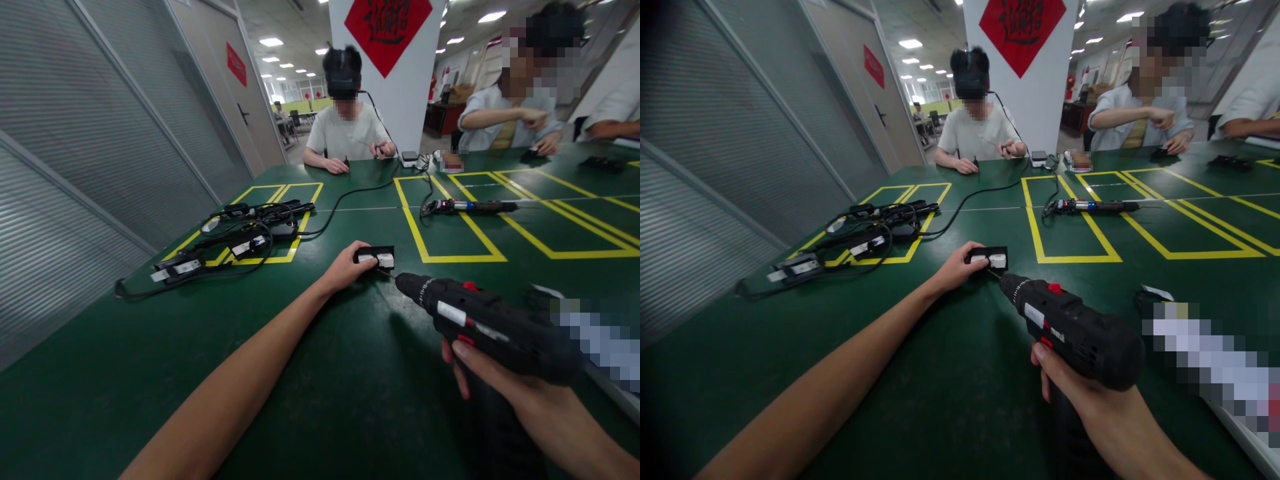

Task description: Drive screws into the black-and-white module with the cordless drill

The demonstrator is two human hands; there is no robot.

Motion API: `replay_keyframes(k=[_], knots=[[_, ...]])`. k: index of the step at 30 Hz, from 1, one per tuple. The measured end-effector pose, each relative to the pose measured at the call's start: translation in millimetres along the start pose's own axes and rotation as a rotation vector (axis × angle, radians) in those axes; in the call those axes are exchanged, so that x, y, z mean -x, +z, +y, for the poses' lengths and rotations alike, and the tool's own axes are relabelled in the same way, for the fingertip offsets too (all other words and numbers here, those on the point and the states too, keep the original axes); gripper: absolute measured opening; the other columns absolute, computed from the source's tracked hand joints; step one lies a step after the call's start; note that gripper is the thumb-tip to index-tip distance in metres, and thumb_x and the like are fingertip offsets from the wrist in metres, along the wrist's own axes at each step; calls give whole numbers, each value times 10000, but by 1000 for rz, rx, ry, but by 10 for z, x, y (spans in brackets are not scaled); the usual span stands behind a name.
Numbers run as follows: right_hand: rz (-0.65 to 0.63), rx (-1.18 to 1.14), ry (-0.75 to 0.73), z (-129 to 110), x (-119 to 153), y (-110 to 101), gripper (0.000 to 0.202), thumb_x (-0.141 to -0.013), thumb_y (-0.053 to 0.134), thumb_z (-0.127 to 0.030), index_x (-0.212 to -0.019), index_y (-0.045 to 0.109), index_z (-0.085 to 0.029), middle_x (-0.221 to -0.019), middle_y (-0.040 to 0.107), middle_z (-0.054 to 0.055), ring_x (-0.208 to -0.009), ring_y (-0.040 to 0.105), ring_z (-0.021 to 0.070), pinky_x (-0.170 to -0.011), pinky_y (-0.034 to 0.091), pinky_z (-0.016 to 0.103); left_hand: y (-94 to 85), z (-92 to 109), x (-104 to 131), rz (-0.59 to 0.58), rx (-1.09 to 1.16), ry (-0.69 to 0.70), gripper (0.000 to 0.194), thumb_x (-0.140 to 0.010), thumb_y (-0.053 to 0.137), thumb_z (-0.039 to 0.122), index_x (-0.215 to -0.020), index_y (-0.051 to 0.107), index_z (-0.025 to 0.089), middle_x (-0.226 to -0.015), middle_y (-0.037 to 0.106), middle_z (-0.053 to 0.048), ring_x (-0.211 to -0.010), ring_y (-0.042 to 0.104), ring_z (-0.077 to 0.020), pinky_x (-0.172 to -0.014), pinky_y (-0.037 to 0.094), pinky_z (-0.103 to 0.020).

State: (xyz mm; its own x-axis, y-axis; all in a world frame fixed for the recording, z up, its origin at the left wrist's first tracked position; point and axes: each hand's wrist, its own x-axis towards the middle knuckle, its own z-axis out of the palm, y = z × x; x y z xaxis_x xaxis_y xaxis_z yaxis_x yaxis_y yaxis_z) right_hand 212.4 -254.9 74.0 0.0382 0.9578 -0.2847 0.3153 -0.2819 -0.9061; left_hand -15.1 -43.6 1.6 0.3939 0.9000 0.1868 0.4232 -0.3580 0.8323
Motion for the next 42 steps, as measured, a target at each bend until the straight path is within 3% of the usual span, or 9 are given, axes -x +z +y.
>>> replay_keyframes(k=[11, 15, 20, 28, 36, 42], knots=[[24, 9, 36, -41, 27, 10, 415, -727, 549, -644, -715, 725, -268, -685, 694, 14, -775, 636, 262, -807, 421, 385, 10, -42, -9, 25, -11, 10, 438, -750, 599, 430, -1097, 543, 170, -989, 621, -51, -840, 587, -168, -753, 471, -289], [14, 29, 22, -64, 28, 4, 415, -730, 555, -636, -665, 720, -260, -684, 700, 12, -729, 640, 235, -762, 448, 336, 7, -51, -12, 19, -12, 11, 437, -751, 600, 430, -1099, 543, 172, -991, 622, -52, -837, 588, -167, -756, 471, -292], [13, -9, 0, -54, 18, 3, 382, -763, 553, -593, -751, 733, -256, -638, 678, -3, -685, 652, 202, -691, 492, 262, 1, -71, -13, 15, -21, 29, 431, -761, 596, 438, -1102, 539, 181, -998, 619, -52, -862, 585, -170, -770, 469, -295], [4, -26, 22, -11, 12, 3, 383, -772, 547, -588, -772, 723, -249, -632, 682, 1, -634, 641, 189, -622, 495, 258, 1, -42, -1, 12, -19, 20, 433, -763, 595, 433, -1103, 535, 172, -985, 618, -54, -845, 586, -169, -759, 473, -297], [22, 22, 4, -13, 12, 6, 405, -757, 537, -618, -737, 704, -251, -625, 678, 0, -667, 648, 213, -706, 483, 302, 8, -57, -10, 13, -7, 26, 431, -761, 597, 429, -1099, 539, 167, -992, 619, -57, -849, 586, -170, -770, 472, -303], [-4, -15, 34, 49, -5, -5, 395, -744, 539, -633, -766, 704, -274, -618, 680, -10, -629, 642, 200, -610, 494, 275, -1, -78, -13, -7, -10, 23, 453, -764, 595, 454, -1114, 530, 174, -993, 617, -56, -845, 588, -172, -766, 472, -302]])
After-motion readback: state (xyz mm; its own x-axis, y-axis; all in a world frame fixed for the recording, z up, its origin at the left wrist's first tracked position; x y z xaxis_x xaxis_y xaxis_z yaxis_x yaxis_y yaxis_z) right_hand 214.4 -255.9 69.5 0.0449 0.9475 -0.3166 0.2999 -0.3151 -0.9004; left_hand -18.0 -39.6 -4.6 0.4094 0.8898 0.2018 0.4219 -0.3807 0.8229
